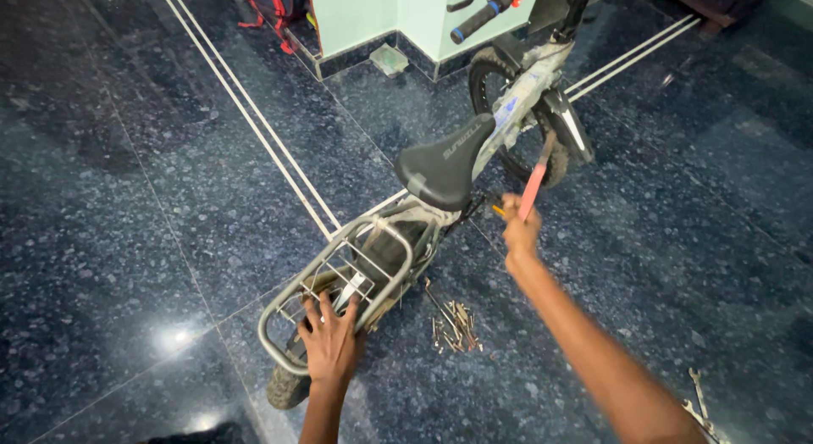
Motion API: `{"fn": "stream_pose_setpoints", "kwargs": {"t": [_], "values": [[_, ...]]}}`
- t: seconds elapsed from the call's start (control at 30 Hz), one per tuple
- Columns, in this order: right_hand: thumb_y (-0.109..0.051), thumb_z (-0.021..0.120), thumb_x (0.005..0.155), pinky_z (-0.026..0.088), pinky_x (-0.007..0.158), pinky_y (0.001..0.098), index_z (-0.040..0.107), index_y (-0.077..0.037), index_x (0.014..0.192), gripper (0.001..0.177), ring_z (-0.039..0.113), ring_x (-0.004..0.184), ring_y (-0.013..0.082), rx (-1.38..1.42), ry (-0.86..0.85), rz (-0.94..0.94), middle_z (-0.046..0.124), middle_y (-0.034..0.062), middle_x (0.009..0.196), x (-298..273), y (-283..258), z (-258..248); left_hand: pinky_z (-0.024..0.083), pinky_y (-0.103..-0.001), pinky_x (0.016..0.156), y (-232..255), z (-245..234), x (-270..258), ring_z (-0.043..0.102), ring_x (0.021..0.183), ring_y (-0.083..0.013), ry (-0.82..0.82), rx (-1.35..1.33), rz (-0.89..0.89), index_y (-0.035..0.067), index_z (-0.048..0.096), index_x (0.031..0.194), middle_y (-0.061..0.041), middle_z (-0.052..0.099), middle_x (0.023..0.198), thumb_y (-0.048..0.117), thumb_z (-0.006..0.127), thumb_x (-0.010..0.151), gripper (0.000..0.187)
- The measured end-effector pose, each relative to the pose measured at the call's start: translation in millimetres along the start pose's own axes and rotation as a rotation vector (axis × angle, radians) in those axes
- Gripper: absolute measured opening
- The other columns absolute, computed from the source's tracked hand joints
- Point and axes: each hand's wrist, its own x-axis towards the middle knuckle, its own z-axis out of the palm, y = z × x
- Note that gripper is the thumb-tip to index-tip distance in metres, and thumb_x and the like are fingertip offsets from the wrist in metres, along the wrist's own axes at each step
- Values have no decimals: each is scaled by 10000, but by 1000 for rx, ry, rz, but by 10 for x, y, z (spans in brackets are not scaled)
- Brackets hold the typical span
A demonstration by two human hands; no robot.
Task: The person uses pliers to adjust the rear wheel axle and chain tension on a bicycle. They reposition the bike to access different parts of the drivetrain and continue tightening components near the rear hub.
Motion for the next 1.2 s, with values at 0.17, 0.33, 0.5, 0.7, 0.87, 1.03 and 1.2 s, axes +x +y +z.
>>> {"fn": "stream_pose_setpoints", "kwargs": {"t": [0.17, 0.33, 0.5, 0.7, 0.87, 1.03, 1.2], "values": [[-135, 677, 991, 478, 856, 254, 762, -71, 1136, 180, 613, 941, 91, -172, -172, -192, 715, -22, 1006, 1099, -279, 161, 369, -626, 1048, 2, 79, -4, 311, 1409, -456, 17, -24, -17, 345, 507, 1447, -206, 356, 1510, 425, 729, 812, 678], [-173, 664, 992, 492, 850, 276, 765, -86, 1189, 238, 629, 933, 113, -360, -322, -332, 718, 23, 1030, 1367, -670, 609, 371, -601, 1027, 30, 129, 14, 315, 1399, -467, 44, -53, -23, 323, 538, 1404, -206, 358, 1562, 379, 771, 750, 697], [-205, 681, 994, 485, 860, 341, 797, -144, 1209, 251, 614, 938, 213, -703, -377, -570, 670, 127, 1024, 1716, -760, 783, 359, -595, 1044, 47, 271, 53, 294, 1406, -469, -64, 6, -45, 343, 530, 1412, -215, 333, 1565, 369, 789, 719, 740], [-222, 660, 998, 495, 894, 311, 761, -191, 1195, 224, 651, 1008, 194, -451, -645, -391, 700, 71, 1077, 2043, -544, 646, 386, -614, 1036, -1, 475, 104, 307, 1419, -482, 20, 36, -48, 392, 554, 1391, -208, 349, 1548, 334, 813, 664, 774], [-213, 682, 954, 484, 952, 370, 746, -187, 1247, 301, 642, 1050, 271, -675, -795, -539, 677, 124, 1095, 2194, -725, 517, 383, -611, 1053, 40, 360, 131, 261, 1472, -467, -151, 53, -95, 467, 539, 1439, -178, 305, 1566, 403, 846, 644, 854], [-227, 670, 963, 479, 1006, 403, 729, -190, 1263, 307, 637, 1108, 301, -717, -849, -568, 688, 136, 1124, 2163, -774, 515, 396, -587, 1037, 82, 259, 44, 309, 1428, -453, -20, 19, -60, 364, 558, 1392, -181, 359, 1543, 362, 819, 664, 773], [-277, 666, 960, 488, 1030, 418, 713, -199, 1300, 352, 642, 1138, 314, -758, -806, -585, 692, 134, 1158, 2025, -831, 480, 378, -557, 1071, 96, 143, 1, 312, 1416, -435, -72, 66, -52, 347, 562, 1377, -174, 369, 1551, 368, 798, 683, 734]]}}
